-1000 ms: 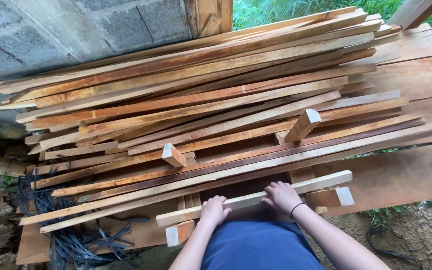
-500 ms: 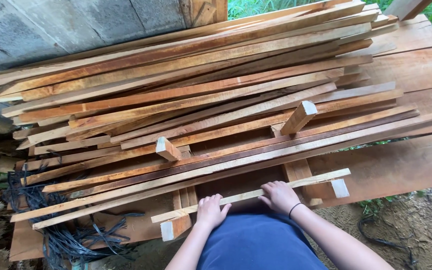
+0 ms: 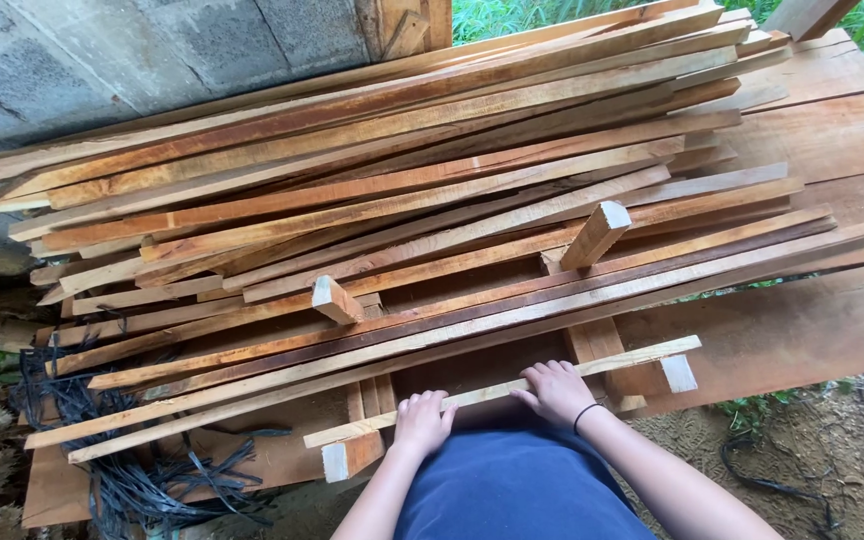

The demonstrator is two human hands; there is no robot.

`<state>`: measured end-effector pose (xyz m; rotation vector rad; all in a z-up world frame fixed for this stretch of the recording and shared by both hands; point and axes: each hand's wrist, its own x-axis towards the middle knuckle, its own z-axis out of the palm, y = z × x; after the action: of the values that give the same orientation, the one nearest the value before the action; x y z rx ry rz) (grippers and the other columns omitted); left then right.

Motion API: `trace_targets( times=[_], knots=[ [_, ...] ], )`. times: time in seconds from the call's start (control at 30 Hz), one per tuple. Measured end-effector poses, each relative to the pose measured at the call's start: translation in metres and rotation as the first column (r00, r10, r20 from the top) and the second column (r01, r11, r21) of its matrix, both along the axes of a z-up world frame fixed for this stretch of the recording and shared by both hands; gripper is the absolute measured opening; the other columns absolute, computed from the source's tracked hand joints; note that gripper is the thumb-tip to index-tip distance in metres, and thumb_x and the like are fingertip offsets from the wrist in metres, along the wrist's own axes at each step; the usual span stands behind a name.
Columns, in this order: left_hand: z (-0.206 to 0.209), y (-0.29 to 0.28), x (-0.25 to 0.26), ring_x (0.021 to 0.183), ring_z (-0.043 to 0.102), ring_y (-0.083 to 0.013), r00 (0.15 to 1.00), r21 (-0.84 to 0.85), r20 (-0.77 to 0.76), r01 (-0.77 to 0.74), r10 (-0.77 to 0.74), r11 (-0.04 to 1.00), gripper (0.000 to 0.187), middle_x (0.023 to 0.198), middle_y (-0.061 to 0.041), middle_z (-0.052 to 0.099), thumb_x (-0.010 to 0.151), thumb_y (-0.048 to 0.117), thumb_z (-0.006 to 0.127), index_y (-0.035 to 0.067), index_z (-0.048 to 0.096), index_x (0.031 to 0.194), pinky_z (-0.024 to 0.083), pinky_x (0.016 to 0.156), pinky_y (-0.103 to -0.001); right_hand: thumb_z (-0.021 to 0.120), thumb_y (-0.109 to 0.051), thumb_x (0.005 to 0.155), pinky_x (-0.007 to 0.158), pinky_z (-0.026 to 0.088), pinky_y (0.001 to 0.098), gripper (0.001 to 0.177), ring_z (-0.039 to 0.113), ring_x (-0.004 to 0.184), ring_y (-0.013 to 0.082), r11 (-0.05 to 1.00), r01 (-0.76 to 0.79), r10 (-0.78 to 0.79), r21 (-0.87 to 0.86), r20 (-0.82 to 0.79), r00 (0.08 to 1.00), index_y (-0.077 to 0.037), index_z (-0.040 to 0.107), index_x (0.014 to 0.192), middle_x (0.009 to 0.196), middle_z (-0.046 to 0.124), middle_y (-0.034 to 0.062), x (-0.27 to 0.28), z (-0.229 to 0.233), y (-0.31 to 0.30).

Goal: The recorder is arranging and sorting a large pile of thin wooden strips in a storage area.

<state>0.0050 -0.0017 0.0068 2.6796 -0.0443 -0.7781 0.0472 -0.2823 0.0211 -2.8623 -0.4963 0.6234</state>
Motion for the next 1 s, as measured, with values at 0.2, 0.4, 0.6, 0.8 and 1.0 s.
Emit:
trace_targets(
  times=[0.2,0.4,0.6,0.8,1.0],
  knots=[
    [0.004,-0.001,-0.001,0.116,0.061,-0.0287,1.0,-0.002,0.0,-0.005,0.005,1.0,0.05,0.126,-0.009,0.068,0.104,0.048,0.047,0.012,0.061,0.135,0.039,0.109,-0.047,0.049,-0.065,0.098,0.098,0.044,0.0398,0.057,0.064,0.099,0.0268,1.0,-0.012,0.012,-0.005,0.028,1.0,-0.015,0.068,0.118,0.105,0.072,0.0056,-0.001,-0.002,0.0],
    [0.007,0.002,0.004,0.122,0.06,-0.0273,0.998,-0.079,0.051,-0.019,0.023,0.997,0.049,0.133,-0.006,0.064,0.101,0.046,0.053,0.011,0.062,0.134,0.031,0.117,-0.05,0.046,-0.066,0.098,0.117,0.034,0.0482,0.063,0.065,0.114,0.026,0.999,-0.009,0.008,0.033,0.019,1.0,-0.015,0.066,0.127,0.122,0.069,0.0054,0.008,0.015,0.0],
    [0.001,0.004,0.02,0.136,0.047,-0.0282,0.885,-0.075,0.464,-0.01,0.043,0.997,0.05,0.143,-0.008,0.058,0.097,0.034,0.058,0.006,0.059,0.138,0.031,0.117,-0.047,0.058,-0.051,0.096,0.113,0.04,0.0426,0.053,0.057,0.127,0.0265,0.984,0.027,-0.092,0.175,0.378,0.921,-0.012,0.065,0.13,0.133,0.065,0.0034,0.026,0.006,-0.01],
    [-0.021,0.0,0.015,0.148,0.032,-0.0382,0.947,0.162,0.313,0.015,-0.065,0.987,0.073,0.159,-0.015,0.04,0.097,0.046,0.055,0.003,0.038,0.154,0.02,0.122,-0.056,0.058,-0.054,0.094,0.113,0.038,0.0429,0.058,0.055,0.129,0.0281,0.992,0.034,-0.086,0.125,0.439,0.894,-0.01,0.064,0.132,0.141,0.06,0.0088,0.024,-0.004,-0.009],
    [-0.038,0.011,0.034,0.135,0.045,-0.033,0.921,0.147,0.388,-0.009,-0.049,0.989,0.065,0.146,-0.008,0.05,0.095,0.049,0.061,0.013,0.049,0.148,0.031,0.116,-0.054,0.056,-0.061,0.092,0.107,0.046,0.0414,0.053,0.058,0.127,0.0231,0.99,0.135,-0.139,0.042,0.48,0.866,-0.025,0.066,0.128,0.127,0.065,-0.002,0.042,-0.022,-0.015]
  ],
)
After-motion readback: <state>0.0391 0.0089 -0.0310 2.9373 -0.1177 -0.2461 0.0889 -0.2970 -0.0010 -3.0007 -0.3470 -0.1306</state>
